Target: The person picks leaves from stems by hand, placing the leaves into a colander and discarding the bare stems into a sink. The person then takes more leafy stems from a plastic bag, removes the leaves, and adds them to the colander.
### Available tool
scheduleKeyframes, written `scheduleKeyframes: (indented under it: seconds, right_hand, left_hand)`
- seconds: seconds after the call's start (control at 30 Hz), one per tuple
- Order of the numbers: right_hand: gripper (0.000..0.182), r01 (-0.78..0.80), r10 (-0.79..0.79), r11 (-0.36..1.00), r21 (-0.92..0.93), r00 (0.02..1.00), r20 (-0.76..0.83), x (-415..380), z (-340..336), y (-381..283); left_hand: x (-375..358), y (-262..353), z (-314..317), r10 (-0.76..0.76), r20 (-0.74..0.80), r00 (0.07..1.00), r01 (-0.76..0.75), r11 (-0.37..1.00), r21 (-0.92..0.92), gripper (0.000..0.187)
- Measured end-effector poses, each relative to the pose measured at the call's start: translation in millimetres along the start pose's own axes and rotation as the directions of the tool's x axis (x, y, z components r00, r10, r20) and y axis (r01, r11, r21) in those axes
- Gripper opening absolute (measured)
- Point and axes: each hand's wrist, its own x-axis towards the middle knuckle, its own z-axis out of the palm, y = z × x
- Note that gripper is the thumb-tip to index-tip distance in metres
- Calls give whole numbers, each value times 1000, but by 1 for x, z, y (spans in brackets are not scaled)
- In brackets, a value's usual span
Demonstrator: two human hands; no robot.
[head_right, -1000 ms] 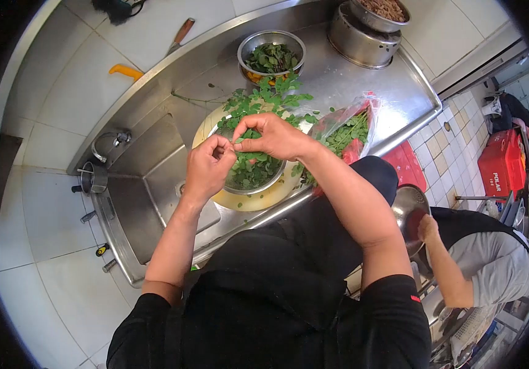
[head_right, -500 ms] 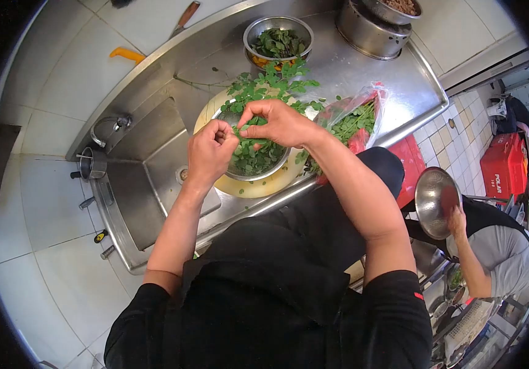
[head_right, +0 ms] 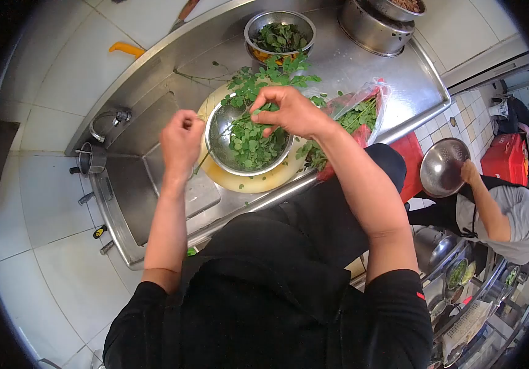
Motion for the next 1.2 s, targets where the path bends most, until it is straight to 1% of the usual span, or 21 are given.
scheduleKeyframes:
  seconds: [0.1,0.17,0.23,0.3,0.37,0.43,0.5,0.57,0.6,0.63,0.67,0.73,0.8,0.87,0.9,0.93,0.97,1.0,1.07,1.13,1.2]
  right_hand:
    - [16,-10,10,1000,-8,1000,-5,0,-2,2]
    - [17,-75,73,996,48,996,41,1,2,6]
    - [17,-111,107,991,71,993,59,2,6,8]
    - [17,-149,141,984,99,987,77,1,10,12]
    - [18,-213,198,970,118,972,124,4,10,19]
    - [18,-218,204,969,112,971,128,6,11,19]
    - [18,-228,213,968,106,968,134,6,12,18]
    - [19,-242,225,964,109,963,151,6,15,14]
    - [18,-293,282,954,64,949,138,4,17,2]
    - [18,-291,280,954,65,950,140,6,17,5]
    - [18,-262,247,960,99,959,143,6,17,9]
    - [19,-236,219,964,122,966,140,5,16,12]
    - [18,-227,209,964,137,968,138,5,17,11]
    - [17,-214,196,968,132,970,142,6,18,12]
    - [16,-203,183,969,142,973,140,6,19,12]
    - [16,-200,180,970,134,972,149,6,21,10]
    - [16,-201,177,967,157,972,152,6,23,8]
    - [16,-200,175,963,179,973,148,5,23,5]
    - [16,-165,140,970,180,980,143,2,24,2]
    - [17,-140,117,973,185,985,129,-1,24,2]
    - [17,-127,107,973,190,988,115,-4,20,2]
  left_hand:
    - [2,-10,-24,-15,21,1000,16,996,-83,12]
    - [-4,-17,-45,-7,58,998,15,990,-138,13]
    - [-19,-15,-77,-66,296,953,82,996,-42,13]
    - [-41,-29,-110,-103,488,867,85,995,59,18]
    - [-72,-53,-144,-312,652,691,118,938,324,24]
    - [-112,-76,-172,-440,717,541,120,884,452,26]
    - [-158,-123,-194,-631,707,320,83,762,642,11]
    - [-209,-173,-214,-769,616,172,-80,612,787,17]
    - [-260,-227,-238,-764,602,233,-104,596,797,27]
    - [-293,-265,-256,-753,589,293,-129,579,805,39]
    - [-291,-254,-256,-752,591,292,-133,580,804,39]
    - [-280,-213,-252,-860,456,228,-118,440,890,59]
    - [-253,-206,-244,-793,522,313,-117,513,850,52]
    - [-201,-176,-209,-708,535,461,-209,499,841,39]
    - [-163,-111,-188,-533,493,688,3,682,732,29]
    - [-131,-76,-164,-468,487,737,106,792,601,28]
    - [-113,-48,-138,-324,403,856,178,916,359,25]
    - [-101,-40,-111,-180,333,925,124,975,183,23]
    - [-73,-15,-62,-39,348,937,65,996,-64,22]
    - [-58,7,-22,24,361,932,81,959,-273,22]
    - [-46,21,2,56,371,927,63,952,-301,22]
